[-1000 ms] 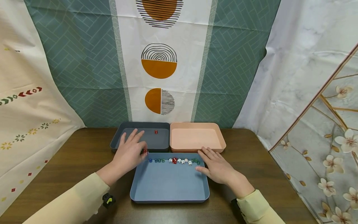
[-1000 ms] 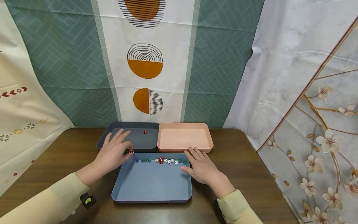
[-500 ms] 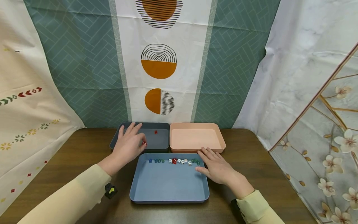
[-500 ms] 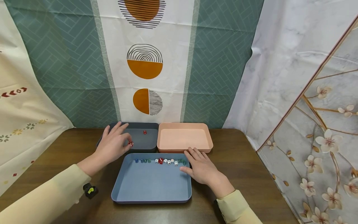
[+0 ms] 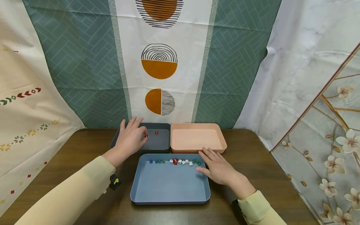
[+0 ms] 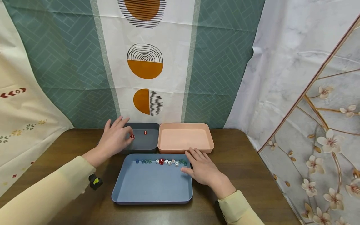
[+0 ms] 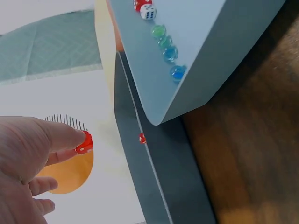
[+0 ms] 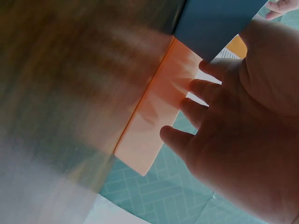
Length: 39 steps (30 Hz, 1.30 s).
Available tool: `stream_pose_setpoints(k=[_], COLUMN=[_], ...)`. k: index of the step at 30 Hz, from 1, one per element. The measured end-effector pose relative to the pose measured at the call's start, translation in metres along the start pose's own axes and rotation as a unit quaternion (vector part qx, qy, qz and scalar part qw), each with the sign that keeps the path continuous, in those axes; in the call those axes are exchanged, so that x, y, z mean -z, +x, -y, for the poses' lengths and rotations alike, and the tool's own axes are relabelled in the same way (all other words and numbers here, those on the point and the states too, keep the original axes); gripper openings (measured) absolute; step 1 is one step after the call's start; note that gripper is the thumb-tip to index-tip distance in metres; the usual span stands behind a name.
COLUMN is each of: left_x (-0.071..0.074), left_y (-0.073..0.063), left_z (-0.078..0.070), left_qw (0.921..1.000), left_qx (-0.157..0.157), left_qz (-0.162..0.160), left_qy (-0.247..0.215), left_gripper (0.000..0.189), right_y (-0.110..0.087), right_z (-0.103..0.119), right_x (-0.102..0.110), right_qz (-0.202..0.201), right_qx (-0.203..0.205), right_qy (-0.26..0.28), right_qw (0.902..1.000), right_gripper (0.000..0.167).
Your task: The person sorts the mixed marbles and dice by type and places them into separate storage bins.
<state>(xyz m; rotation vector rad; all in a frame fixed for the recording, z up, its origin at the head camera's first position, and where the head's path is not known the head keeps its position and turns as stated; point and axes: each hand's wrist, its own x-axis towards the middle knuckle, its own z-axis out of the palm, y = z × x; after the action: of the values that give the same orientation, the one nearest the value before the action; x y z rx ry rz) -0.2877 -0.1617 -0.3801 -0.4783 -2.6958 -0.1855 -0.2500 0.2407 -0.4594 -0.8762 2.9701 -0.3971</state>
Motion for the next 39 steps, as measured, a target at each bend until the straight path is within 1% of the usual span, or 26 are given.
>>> stream_pose_setpoints(k=[7, 12, 16, 19, 24, 31, 39], left_x=[0.0, -0.001, -0.005, -0.009, -0.015, -0.019, -0.025], left_y=[0.014, 0.023, 0.029, 0.032, 0.037, 0.048, 0.055], left_z=[0.002, 0.002, 0.003, 0.005, 0.008, 0.009, 0.011], left_qw=[1.0, 0.9997, 0.9996, 0.9995, 0.9993, 0.9986, 0.9978], left_qx=[0.009, 0.019, 0.023, 0.026, 0.033, 0.045, 0.054], left_qz=[0.003, 0.013, 0.013, 0.009, 0.013, 0.028, 0.04], left_qy=[0.003, 0.009, 0.01, 0.014, 0.01, -0.001, -0.007], left_gripper=[0.008, 0.008, 0.008, 0.009, 0.01, 0.009, 0.009], right_y=[-0.001, -0.001, -0.002, -0.002, 0.0, 0.0, 0.0], right_z=[0.003, 0.005, 0.008, 0.009, 0.004, 0.0, 0.0], right_x=[0.006, 0.01, 0.014, 0.013, 0.005, 0.002, 0.001], right_qz=[0.006, 0.007, 0.013, 0.02, 0.024, 0.011, 0.015], right_qx=[0.002, -0.004, -0.007, -0.009, -0.014, -0.009, -0.011], right_qy=[0.01, 0.004, 0.021, 0.019, -0.005, -0.001, 0.0], right_qw=[0.9999, 1.0, 0.9997, 0.9996, 0.9996, 0.9999, 0.9998], right_gripper=[0.089, 0.09, 0.088, 0.088, 0.088, 0.085, 0.085])
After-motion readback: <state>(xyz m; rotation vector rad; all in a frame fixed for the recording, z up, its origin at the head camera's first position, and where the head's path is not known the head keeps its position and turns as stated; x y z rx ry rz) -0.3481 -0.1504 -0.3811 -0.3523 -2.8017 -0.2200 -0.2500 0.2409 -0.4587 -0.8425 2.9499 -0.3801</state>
